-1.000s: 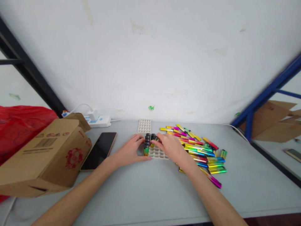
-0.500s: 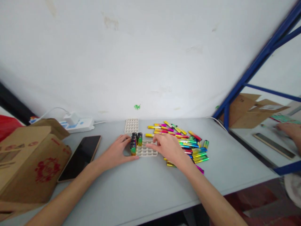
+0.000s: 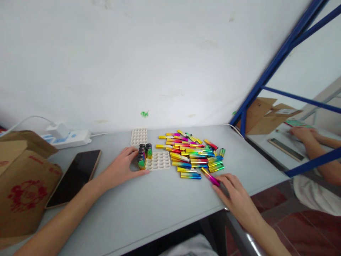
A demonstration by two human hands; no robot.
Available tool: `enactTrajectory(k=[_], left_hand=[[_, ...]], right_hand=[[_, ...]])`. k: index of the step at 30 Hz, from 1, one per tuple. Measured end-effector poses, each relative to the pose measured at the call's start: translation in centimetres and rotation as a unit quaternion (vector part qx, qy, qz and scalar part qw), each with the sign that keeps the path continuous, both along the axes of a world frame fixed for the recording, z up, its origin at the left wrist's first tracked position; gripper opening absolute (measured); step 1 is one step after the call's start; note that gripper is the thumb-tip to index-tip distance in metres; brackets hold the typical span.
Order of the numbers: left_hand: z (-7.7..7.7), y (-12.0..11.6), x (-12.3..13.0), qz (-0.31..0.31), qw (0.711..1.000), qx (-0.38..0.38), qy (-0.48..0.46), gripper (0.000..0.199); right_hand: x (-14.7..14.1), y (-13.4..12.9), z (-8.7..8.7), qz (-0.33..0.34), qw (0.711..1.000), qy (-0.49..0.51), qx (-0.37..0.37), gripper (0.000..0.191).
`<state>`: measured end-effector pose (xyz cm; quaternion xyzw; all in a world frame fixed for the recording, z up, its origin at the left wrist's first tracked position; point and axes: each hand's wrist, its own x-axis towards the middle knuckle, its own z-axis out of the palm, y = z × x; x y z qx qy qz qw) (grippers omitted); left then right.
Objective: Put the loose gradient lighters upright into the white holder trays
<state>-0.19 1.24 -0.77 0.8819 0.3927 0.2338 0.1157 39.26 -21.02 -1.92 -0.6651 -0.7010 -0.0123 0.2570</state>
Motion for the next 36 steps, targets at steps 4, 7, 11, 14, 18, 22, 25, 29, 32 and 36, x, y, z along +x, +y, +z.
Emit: enactTrajectory(k=[4, 7, 11, 14, 18, 22, 25, 29, 32, 36], left_hand=[[0.0, 0.1, -0.1, -0.002, 1.0, -0.002, 0.013, 0.062], [0.0, 0.0, -0.1, 0.0, 1.0, -0.002, 0.009, 0.06], [0.1, -0.1, 0.1, 0.0, 1.0, -0.011, -0.003, 0.058], [0.2, -0.4, 0.2, -0.001, 1.0, -0.018, -0.006, 0.059], [0.6, -0.8, 0.3, -0.007, 1.0, -0.002, 0.002, 0.059], [0.5, -1.2, 0.4, -0.01, 1.0, 0.0, -0.014, 0.061], [0.3, -1.1, 0.4, -0.006, 1.0, -0.003, -0.023, 0.06], [0.2, -1.0, 0.4, -0.004, 1.0, -0.003, -0.025, 0.059], [0.3, -0.9, 0.3, -0.005, 1.0, -0.009, -0.02, 0.061], [0.5, -0.9, 0.3, -0.006, 1.0, -0.012, -0.017, 0.062]], right_hand=[[-0.8, 1.2, -0.1, -0.008, 0.995, 0.103, 0.014, 0.021], [-0.6, 2.6, 0.7, -0.011, 0.974, 0.225, 0.029, 0.021], [-1.6, 6.2, 3.0, 0.008, 0.895, 0.442, 0.066, 0.025], [-4.5, 10.5, 5.9, 0.101, 0.82, 0.564, 0.019, 0.026], [-10.2, 16.2, 8.4, 0.182, 0.771, 0.602, -0.101, 0.039], [-14.7, 19.0, 7.2, 0.189, 0.777, 0.576, -0.17, 0.061], [-16.0, 19.0, 5.1, 0.159, 0.795, 0.556, -0.183, 0.066], [-15.7, 18.1, 3.7, 0.104, 0.795, 0.564, -0.194, 0.056], [-15.5, 18.0, 3.7, 0.097, 0.795, 0.571, -0.18, 0.05], [-15.6, 18.2, 3.7, 0.102, 0.792, 0.576, -0.177, 0.053]])
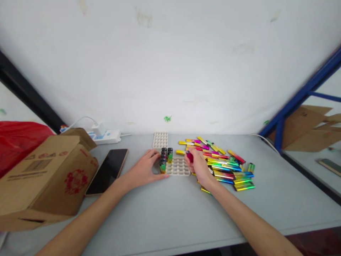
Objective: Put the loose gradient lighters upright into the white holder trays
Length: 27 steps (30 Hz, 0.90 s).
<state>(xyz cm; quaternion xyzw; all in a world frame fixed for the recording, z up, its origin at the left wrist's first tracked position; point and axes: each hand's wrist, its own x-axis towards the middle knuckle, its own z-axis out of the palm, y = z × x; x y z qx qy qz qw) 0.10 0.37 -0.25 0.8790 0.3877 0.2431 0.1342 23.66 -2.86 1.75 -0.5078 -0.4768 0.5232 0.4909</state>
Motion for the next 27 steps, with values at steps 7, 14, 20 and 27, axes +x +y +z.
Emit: enactTrajectory(k=[7, 14, 20, 27], left_hand=[[0.4, -0.1, 0.1, 0.006, 1.0, -0.011, -0.003, 0.061], [0.2, -0.2, -0.1, -0.001, 1.0, -0.01, 0.002, 0.062], [-0.1, -0.1, 0.0, -0.002, 1.0, -0.011, -0.009, 0.063], [0.0, 0.0, 0.1, -0.008, 1.0, -0.004, -0.016, 0.064]], right_hand=[[0.2, -0.5, 0.2, 0.064, 0.982, -0.12, 0.132, 0.046], [0.4, -1.1, 0.7, 0.042, 0.879, -0.355, 0.316, 0.032], [-0.3, -0.5, -0.1, 0.037, 0.906, -0.336, 0.255, 0.029], [-0.7, 0.3, -0.7, 0.043, 0.826, -0.496, 0.265, 0.031]])
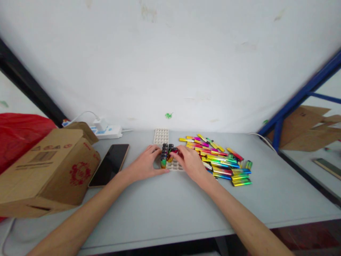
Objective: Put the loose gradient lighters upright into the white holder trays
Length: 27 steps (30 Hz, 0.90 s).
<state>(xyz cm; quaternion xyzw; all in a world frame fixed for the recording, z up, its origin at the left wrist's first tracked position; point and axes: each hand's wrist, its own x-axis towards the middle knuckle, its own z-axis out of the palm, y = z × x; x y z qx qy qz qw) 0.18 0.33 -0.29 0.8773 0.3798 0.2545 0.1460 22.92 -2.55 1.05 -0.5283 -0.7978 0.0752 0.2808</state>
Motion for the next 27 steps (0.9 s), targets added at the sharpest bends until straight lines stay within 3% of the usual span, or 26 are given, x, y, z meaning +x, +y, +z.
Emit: enactTrajectory(k=[8, 13, 19, 23, 27], left_hand=[[-0.2, 0.4, -0.1, 0.001, 1.0, 0.004, -0.001, 0.056], [0.0, 0.4, -0.1, 0.007, 1.0, 0.008, 0.015, 0.06], [-0.1, 0.4, -0.3, 0.006, 0.999, 0.013, 0.029, 0.057], [-0.3, 0.6, -0.3, 0.009, 1.0, 0.005, 0.021, 0.057], [-0.4, 0.7, -0.2, 0.007, 1.0, -0.006, 0.021, 0.06]], right_hand=[[-1.3, -0.9, 1.2, -0.013, 0.997, -0.073, -0.025, 0.027], [-1.2, -1.1, 1.2, -0.019, 0.995, -0.097, -0.023, 0.038], [5.0, -0.9, 2.9, 0.084, 0.996, -0.035, -0.019, 0.029], [9.2, -1.6, 3.7, 0.053, 0.993, -0.094, -0.036, 0.021], [10.2, -2.7, 2.9, 0.045, 0.985, -0.159, -0.052, 0.017]])
